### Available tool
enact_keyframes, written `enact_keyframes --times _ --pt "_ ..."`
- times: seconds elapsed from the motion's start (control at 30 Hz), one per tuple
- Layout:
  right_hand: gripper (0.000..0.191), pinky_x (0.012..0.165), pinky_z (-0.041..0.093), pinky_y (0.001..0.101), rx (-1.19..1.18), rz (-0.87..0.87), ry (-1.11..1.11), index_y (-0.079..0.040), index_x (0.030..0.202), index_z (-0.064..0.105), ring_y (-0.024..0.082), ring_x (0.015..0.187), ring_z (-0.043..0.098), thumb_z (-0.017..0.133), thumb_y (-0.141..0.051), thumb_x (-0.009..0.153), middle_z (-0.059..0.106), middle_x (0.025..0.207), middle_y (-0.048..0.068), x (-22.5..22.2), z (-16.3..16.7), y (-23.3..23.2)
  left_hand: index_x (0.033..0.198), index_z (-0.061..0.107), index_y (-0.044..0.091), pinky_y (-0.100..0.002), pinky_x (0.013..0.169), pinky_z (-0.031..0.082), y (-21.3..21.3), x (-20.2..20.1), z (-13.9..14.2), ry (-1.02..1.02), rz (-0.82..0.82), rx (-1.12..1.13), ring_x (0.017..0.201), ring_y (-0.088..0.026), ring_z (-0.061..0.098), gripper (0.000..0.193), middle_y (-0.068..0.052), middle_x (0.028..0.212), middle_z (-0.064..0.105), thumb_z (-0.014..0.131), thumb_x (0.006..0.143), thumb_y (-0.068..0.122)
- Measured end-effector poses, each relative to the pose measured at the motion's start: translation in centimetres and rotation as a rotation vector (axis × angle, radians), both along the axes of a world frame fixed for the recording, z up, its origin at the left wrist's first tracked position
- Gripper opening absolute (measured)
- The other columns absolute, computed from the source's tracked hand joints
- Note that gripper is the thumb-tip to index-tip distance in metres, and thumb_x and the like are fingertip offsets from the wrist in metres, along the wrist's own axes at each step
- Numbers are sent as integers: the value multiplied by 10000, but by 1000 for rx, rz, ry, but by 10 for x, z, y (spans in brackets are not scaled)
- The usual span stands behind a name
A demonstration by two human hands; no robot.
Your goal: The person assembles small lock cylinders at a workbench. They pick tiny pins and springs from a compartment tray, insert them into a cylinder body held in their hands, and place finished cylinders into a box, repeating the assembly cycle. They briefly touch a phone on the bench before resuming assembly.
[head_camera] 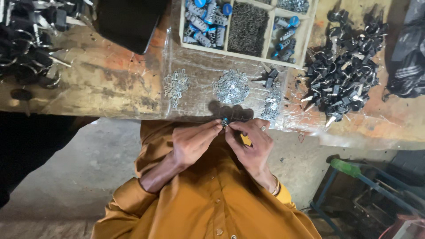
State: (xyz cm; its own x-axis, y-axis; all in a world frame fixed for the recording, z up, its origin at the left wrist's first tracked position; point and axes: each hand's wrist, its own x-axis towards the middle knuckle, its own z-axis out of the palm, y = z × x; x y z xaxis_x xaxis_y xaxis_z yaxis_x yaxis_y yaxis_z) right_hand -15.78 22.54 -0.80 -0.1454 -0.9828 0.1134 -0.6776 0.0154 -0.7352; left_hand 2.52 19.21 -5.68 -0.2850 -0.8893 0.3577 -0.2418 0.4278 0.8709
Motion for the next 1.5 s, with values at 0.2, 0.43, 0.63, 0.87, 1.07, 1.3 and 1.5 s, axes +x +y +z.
enact_keyframes --times 0.2,0.43,0.63,0.87,1.07,1.3,1.5 --pt "250 726 456 304 152 211 115 -139 1014 806 165 757 650 907 -96 790 754 891 4 -39 6 -3 1062 775 31 -287 658 625 0 -2 1 21 -117 10 814 -200 785 233 -137 1093 791 827 837 1" --pt "335 1093 348 460 -12 -11 568 -148 1168 821 354 1319 435 885 -278 867 541 1461 81 -58 3 -13 1072 734 -4 -290 788 677 4 -4 2 175 21 199 958 -211 795 211 -146 1107 768 818 881 -37" --pt "581 1151 303 481 30 92 272 -99 1278 705 368 1390 372 879 -417 824 466 1513 114 -53 8 -9 1055 743 -44 -238 635 644 5 4 -2 249 67 432 842 -176 787 188 -163 1122 775 793 876 -65" --pt "329 1113 337 466 -131 208 386 -224 1099 778 312 1338 452 905 -191 797 624 1338 -3 -58 -4 4 1095 721 -72 -234 638 652 3 6 -5 333 31 453 939 -210 796 167 -185 1146 756 730 929 -92" --pt "224 975 400 380 -129 225 171 -150 984 767 176 1033 665 896 -89 811 754 1043 -34 -44 -9 5 1076 735 -53 -232 606 621 2 2 -1 283 71 419 785 -148 767 187 -158 1112 773 780 896 -65" --pt "199 814 517 312 -106 125 -88 -37 997 764 217 906 655 822 51 829 736 994 75 -14 -4 -10 1081 752 -5 -234 587 604 -1 1 1 226 85 389 701 -113 747 216 -129 1099 784 824 878 -12" --pt "270 845 537 256 22 25 -398 -2 1095 664 148 932 659 810 57 875 738 1017 57 -2 -10 -14 1074 762 3 -236 573 599 -1 1 1 164 81 406 672 -135 752 214 -127 1089 795 812 866 -14"
